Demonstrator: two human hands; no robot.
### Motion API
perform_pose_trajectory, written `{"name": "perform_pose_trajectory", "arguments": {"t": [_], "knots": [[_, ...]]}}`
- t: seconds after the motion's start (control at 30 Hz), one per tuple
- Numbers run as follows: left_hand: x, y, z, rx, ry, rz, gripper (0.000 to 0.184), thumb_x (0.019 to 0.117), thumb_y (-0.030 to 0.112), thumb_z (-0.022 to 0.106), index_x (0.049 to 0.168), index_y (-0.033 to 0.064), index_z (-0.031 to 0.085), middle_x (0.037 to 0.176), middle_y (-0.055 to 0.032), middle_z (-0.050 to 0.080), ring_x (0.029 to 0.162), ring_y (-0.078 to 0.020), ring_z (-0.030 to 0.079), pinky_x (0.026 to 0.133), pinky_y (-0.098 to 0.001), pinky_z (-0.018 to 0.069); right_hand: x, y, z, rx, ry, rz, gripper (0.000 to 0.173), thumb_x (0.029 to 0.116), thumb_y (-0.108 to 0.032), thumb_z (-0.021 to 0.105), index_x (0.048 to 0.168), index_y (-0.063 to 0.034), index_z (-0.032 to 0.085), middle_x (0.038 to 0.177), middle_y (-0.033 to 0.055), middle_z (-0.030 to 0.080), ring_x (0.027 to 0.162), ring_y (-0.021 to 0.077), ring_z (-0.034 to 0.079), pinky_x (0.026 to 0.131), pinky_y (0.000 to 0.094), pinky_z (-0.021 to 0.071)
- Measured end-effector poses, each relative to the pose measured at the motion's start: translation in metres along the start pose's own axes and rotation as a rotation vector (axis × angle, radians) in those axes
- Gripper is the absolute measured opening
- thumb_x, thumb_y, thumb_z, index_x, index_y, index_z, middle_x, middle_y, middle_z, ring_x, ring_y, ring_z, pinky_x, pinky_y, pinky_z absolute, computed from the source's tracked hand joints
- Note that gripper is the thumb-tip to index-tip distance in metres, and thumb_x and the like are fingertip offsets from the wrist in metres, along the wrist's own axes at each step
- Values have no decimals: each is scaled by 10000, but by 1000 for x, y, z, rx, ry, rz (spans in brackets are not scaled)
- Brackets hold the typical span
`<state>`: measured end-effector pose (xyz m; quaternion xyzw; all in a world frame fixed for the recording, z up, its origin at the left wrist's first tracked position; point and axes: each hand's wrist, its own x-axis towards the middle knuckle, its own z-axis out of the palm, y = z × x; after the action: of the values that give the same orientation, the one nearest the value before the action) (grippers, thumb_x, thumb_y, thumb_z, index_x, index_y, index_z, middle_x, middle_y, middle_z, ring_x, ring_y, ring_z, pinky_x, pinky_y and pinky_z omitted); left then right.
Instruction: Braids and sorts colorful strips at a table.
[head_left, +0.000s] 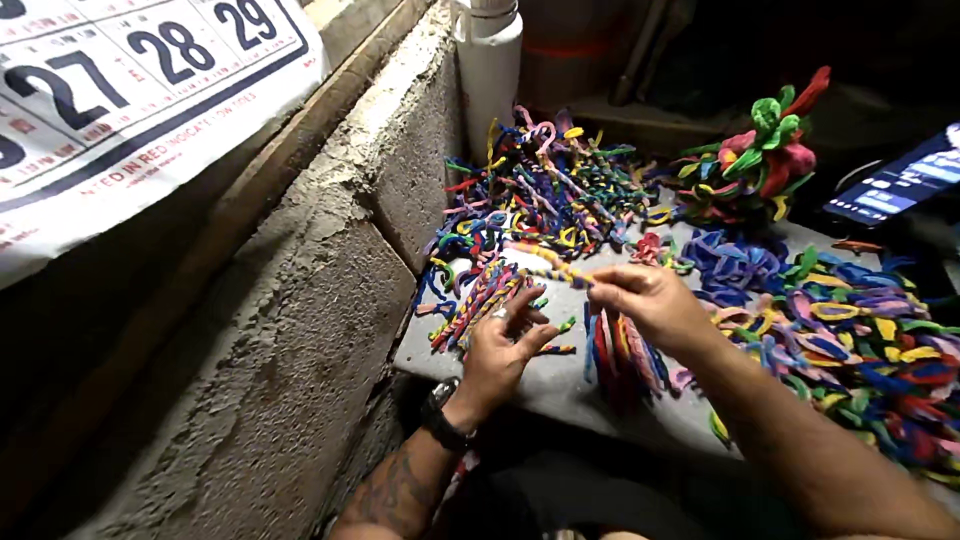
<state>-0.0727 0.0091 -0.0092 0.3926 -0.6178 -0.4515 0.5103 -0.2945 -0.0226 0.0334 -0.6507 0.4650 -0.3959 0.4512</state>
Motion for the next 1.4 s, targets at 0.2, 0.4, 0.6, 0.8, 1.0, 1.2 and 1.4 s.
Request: {"name": "perform_pose_trajectory", "arguments": {"t": [0.2, 0.4, 0.6, 0.8, 1.0, 1.2, 1.4], "knots": [[8, 14, 15, -289, 29, -86, 279, 1059, 92, 503, 1282, -11, 636, 1047, 11, 735, 808, -8, 672, 764, -203, 580, -49, 15, 25, 12, -37, -55, 255, 1041, -160, 547, 1141, -8, 724, 884, -68, 717, 724, -68, 621, 673, 111, 528], [7, 7, 9, -283, -36, -72, 318, 1091, 170, 447, 1277, 2, 643, 1159, 12, 723, 945, -19, 677, 874, -229, 567, -68, 23, 23, 221, -101, 45, 257, 1075, -185, 499, 1187, -59, 692, 840, -104, 719, 700, -24, 650, 643, 149, 551], [5, 4, 0, -328, -59, -87, 252, 1072, 143, 500, 1123, 65, 734, 995, 28, 744, 845, -35, 690, 804, -235, 592, -79, 28, 31, 328, -132, 173, 233, 1064, -170, 518, 1163, -65, 702, 857, -94, 726, 691, -18, 653, 625, 153, 551], [1, 0, -4, -614, -14, -307, 331, 1073, 201, 484, 878, 135, 744, 832, 26, 704, 752, -41, 663, 716, -216, 574, -79, 46, 38, -407, 46, -477, 292, 1079, -210, 485, 1013, -52, 721, 842, 51, 744, 764, 119, 682, 808, 301, 521], [0, -8, -4, -339, 97, 4, 225, 1063, 191, 538, 988, 165, 749, 922, 75, 732, 801, -14, 680, 758, -209, 588, -65, 37, 41, 571, -222, 231, 306, 1087, -186, 364, 1032, -113, 656, 712, -121, 650, 598, -31, 591, 598, 153, 515], [-2, -6, -12, -268, 131, 117, 225, 1062, 248, 544, 1038, 208, 764, 967, 103, 732, 840, -2, 676, 786, -202, 585, -66, 36, 68, 445, -279, 255, 418, 991, -289, 629, 1314, -38, 543, 1070, -33, 653, 904, 17, 639, 805, 196, 548], [-11, -6, -17, -352, 169, 109, 232, 1049, 302, 555, 1027, 217, 769, 982, 107, 732, 857, 6, 678, 783, -190, 584, -65, 33, 82, 216, -142, 227, 257, 973, -192, 666, 1171, -32, 639, 934, -41, 643, 787, -59, 572, 739, 130, 492]]}}
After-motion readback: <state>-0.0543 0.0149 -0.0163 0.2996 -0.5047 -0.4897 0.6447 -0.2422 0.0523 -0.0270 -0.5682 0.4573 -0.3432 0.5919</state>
